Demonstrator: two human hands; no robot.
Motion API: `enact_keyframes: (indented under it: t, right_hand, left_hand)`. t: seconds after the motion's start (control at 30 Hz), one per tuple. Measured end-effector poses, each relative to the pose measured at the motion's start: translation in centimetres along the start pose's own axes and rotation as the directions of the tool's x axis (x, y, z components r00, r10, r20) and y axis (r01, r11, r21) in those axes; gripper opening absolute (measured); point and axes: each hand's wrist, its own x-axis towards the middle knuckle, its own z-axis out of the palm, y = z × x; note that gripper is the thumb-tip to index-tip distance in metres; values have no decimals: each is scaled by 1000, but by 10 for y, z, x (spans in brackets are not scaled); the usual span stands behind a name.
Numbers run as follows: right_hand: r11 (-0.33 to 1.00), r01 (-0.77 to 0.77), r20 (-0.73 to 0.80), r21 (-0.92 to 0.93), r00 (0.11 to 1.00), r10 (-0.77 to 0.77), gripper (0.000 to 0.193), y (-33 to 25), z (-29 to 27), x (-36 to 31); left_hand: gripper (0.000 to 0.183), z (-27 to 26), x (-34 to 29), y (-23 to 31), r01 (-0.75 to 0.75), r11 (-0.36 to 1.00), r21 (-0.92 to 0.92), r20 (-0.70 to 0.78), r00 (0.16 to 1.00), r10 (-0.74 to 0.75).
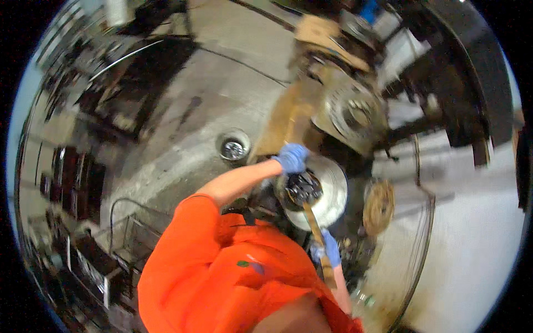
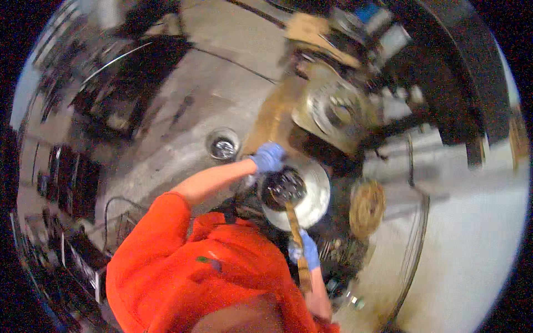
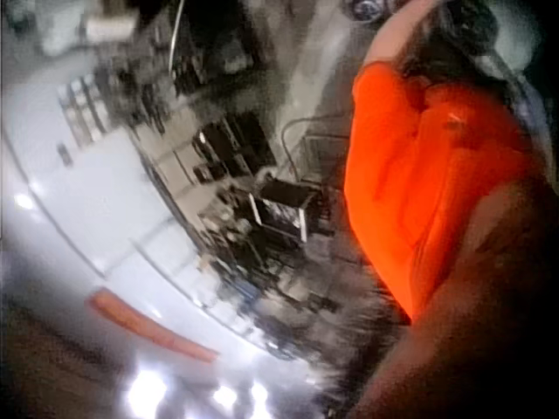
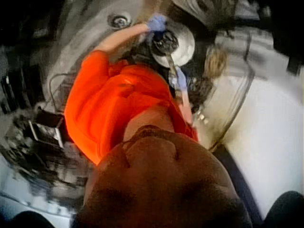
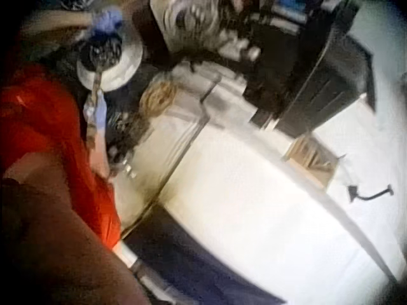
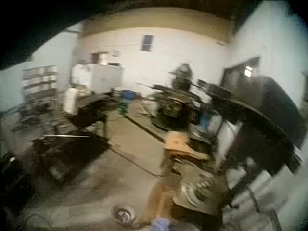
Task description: The person uses a wooden-handled mesh scoop to retrieve metal parts from a bin, dips them into a bucket containing a dark liquid, and then places the parts into a different metal crate.
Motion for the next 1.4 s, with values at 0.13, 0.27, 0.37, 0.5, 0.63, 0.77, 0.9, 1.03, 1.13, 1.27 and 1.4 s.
enact_keyframes:
  t: [0.13, 0.27, 0.37, 0.5, 0.63, 0.77, 0.9, 1.03, 1.13, 1.27, 1.4]
  right_hand:
    - [997, 9, 93, 82, 995, -17, 34, 6, -14, 15]
    - [999, -36, -36, 15, 999, 37, 36, 12, -42, 19]
    - [988, -74, 102, 134, 993, 61, 35, 8, -51, 18]
    - [905, -280, 129, 320, 959, 251, 31, -14, -76, 6]
    - [907, -307, 94, 288, 952, 292, 31, -32, -91, -4]
    - [960, -197, -64, 200, 975, 213, 34, -26, -81, -5]
    - [994, -92, -258, 56, 961, 103, 37, -1, -50, -5]
    - [997, -21, -223, 76, 974, 38, 37, 24, -35, 4]
    - [956, 5, -109, 295, 994, 28, 40, 51, -38, 21]
    - [969, 46, -13, 245, 999, -44, 42, 74, -57, 45]
    - [984, 102, -224, 145, 972, -67, 42, 31, -40, 24]
  left_hand:
    - [24, 23, 16, -12, -41, 998, -49, -87, 996, 36]
    - [21, 15, 24, 15, -97, 992, -85, -113, 990, 87]
    - [22, 30, 36, 19, -176, 978, -109, -66, 983, 169]
    - [20, 16, 33, 42, -196, 979, -57, -13, 981, 195]
    - [21, 30, 38, 30, -283, 944, -172, -91, 958, 270]
    - [21, 29, 40, 25, -304, 944, -132, -94, 952, 293]
    - [20, 28, 44, 30, -368, 920, -138, -101, 929, 356]
    - [21, 21, 45, 42, -349, 927, -135, -32, 937, 348]
    - [22, 24, 43, 56, -336, 935, -112, -83, 941, 328]
    - [22, 41, 43, 67, -328, 937, -117, -159, 938, 309]
    - [22, 45, 42, 65, -323, 939, -119, -205, 933, 295]
